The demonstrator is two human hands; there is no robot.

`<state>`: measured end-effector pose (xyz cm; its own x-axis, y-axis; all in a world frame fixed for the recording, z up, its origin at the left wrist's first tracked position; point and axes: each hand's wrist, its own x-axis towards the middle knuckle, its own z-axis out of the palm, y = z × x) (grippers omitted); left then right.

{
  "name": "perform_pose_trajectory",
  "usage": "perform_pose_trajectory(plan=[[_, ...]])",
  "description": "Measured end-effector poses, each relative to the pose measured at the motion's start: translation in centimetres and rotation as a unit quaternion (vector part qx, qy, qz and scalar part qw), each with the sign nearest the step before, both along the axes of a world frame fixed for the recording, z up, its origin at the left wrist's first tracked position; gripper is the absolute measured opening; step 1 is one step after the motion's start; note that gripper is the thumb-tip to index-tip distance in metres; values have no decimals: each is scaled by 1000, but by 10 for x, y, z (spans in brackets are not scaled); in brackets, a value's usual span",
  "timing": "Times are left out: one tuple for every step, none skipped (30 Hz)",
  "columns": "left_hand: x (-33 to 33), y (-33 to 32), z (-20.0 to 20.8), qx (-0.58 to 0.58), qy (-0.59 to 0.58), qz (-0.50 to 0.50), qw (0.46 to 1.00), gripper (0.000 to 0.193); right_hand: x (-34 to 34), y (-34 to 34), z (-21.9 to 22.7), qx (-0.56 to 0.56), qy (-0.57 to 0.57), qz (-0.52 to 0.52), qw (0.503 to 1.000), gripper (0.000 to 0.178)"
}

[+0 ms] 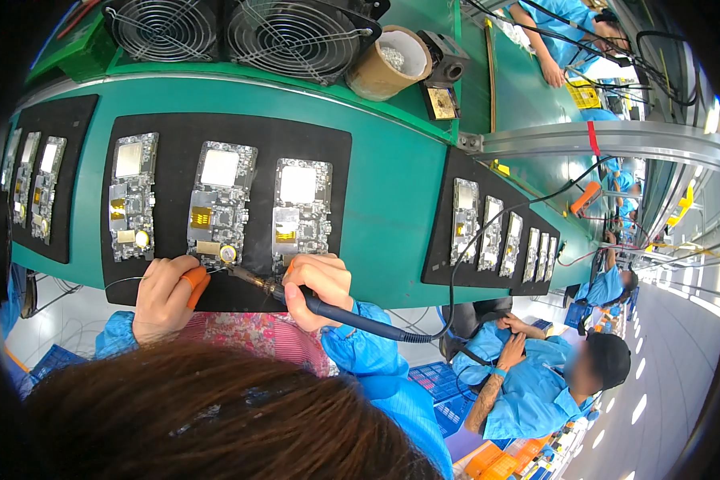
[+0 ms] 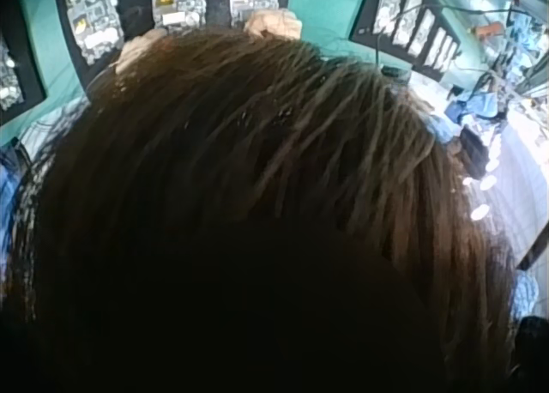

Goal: The person solders electronic components onto printed circuit boards using a soldering iron and solder wire.

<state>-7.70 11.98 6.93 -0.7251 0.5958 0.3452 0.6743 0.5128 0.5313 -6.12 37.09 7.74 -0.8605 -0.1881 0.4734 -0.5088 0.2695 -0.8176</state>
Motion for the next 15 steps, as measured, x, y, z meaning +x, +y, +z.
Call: perform_pose_trajectory(plan=[[0,2,0,3,7,3,1000,20,0,0,0,3,3,-2,1000,9],[-1,4,0,-4,8,-2,1000,20,0,0,0,3,2,-3,1000,9],[-2,5,0,-12,4,-9,1000,20,0,0,-1,-1,0,-1,1000,9],[-2,7,0,-12,7,-7,1000,20,0,0,-1,-4,-3,1,1000,9],[-2,10,0,-10,9,-11,1000,20,0,0,-1,-4,-3,2,1000,9],[-3,12,1,-18,2,-20,1000,19,0,1,-1,-4,-8,3,1000,9],[-3,14,1,-10,10,-15,1000,19,0,1,0,-10,-11,1,1000,9],[-3,15,2,-16,12,-14,1000,20,0,1,0,-4,-13,5,1000,9],[-3,16,3,-28,9,-14,999,20,0,2,0,0,-12,6,1000,9],[-3,18,4,-23,15,-13,1000,20,0,2,0,-3,-11,4,1000,9],[-3,18,5,-33,32,-4,999,20,0,2,0,3,-12,7,1000,9],[-3,18,6,-47,44,1,998,21,0,2,0,2,-12,9,1000,9],[-4,18,7,-44,50,5,998,21,0,3,0,-6,-10,8,1000,9],[-4,17,8,-38,65,11,997,22,0,3,-1,0,-12,9,1000,9],[-4,16,9,-41,75,11,996,22,0,3,-1,-1,-9,11,1000,9]])
